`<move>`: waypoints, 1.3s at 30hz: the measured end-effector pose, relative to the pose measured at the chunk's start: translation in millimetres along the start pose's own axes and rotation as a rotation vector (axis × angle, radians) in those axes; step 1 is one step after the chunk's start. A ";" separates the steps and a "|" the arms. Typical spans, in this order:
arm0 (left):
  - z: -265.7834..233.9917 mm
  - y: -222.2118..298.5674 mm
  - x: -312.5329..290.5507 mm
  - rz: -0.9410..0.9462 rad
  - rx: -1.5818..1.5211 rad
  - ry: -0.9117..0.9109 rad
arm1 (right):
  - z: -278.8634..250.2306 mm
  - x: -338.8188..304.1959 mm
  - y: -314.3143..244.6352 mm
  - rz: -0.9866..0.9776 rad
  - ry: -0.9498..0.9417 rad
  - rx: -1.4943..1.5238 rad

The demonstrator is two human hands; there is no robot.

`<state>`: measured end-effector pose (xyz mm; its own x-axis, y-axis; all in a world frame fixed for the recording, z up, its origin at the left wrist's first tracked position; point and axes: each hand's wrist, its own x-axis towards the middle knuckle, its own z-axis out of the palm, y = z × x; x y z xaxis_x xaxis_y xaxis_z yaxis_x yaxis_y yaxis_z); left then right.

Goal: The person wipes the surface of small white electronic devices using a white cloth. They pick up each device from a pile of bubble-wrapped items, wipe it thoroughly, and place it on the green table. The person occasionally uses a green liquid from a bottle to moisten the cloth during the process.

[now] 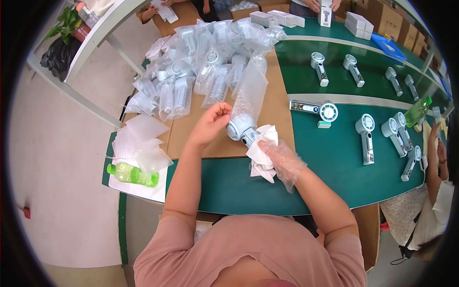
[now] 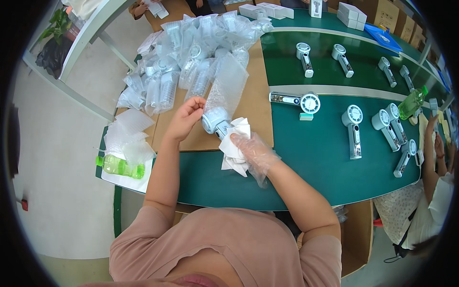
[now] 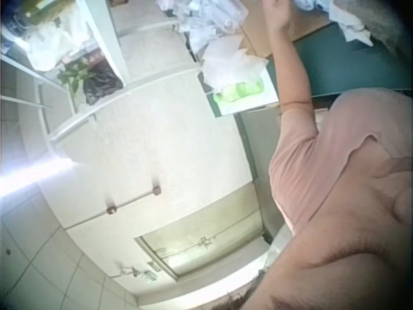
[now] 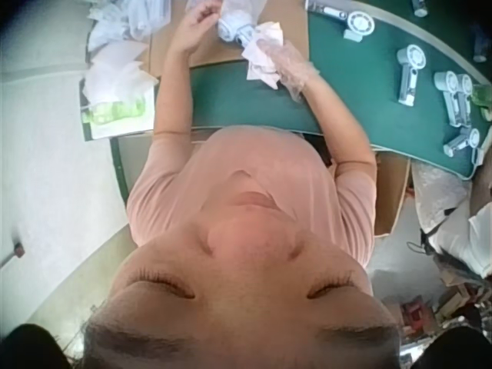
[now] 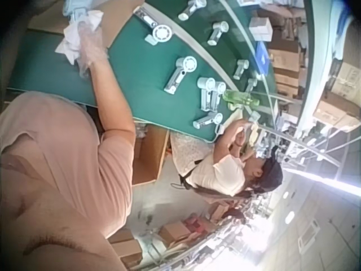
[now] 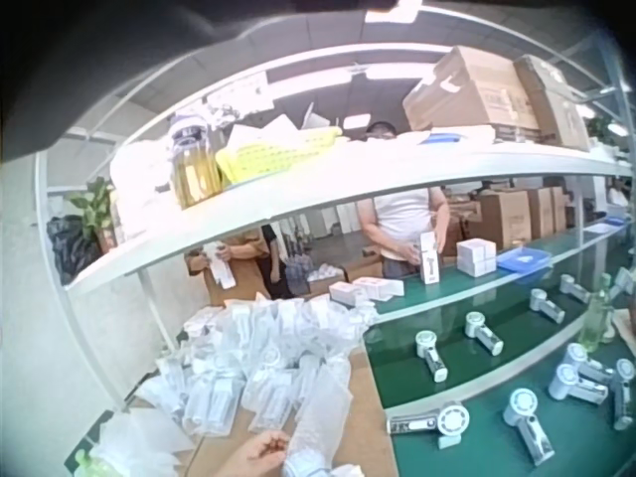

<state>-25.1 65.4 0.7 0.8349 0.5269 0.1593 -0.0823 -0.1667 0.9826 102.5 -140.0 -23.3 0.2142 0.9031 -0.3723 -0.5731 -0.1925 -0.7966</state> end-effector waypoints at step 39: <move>91.9 18.7 4.3 0.269 1.183 0.168 | -15.3 5.6 9.7 -0.601 0.344 -0.767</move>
<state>27.0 -12.0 11.0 0.7800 0.4449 0.4400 0.3767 -0.8953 0.2376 110.2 -142.6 -40.4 0.5825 0.7954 0.1673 0.3358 -0.0481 -0.9407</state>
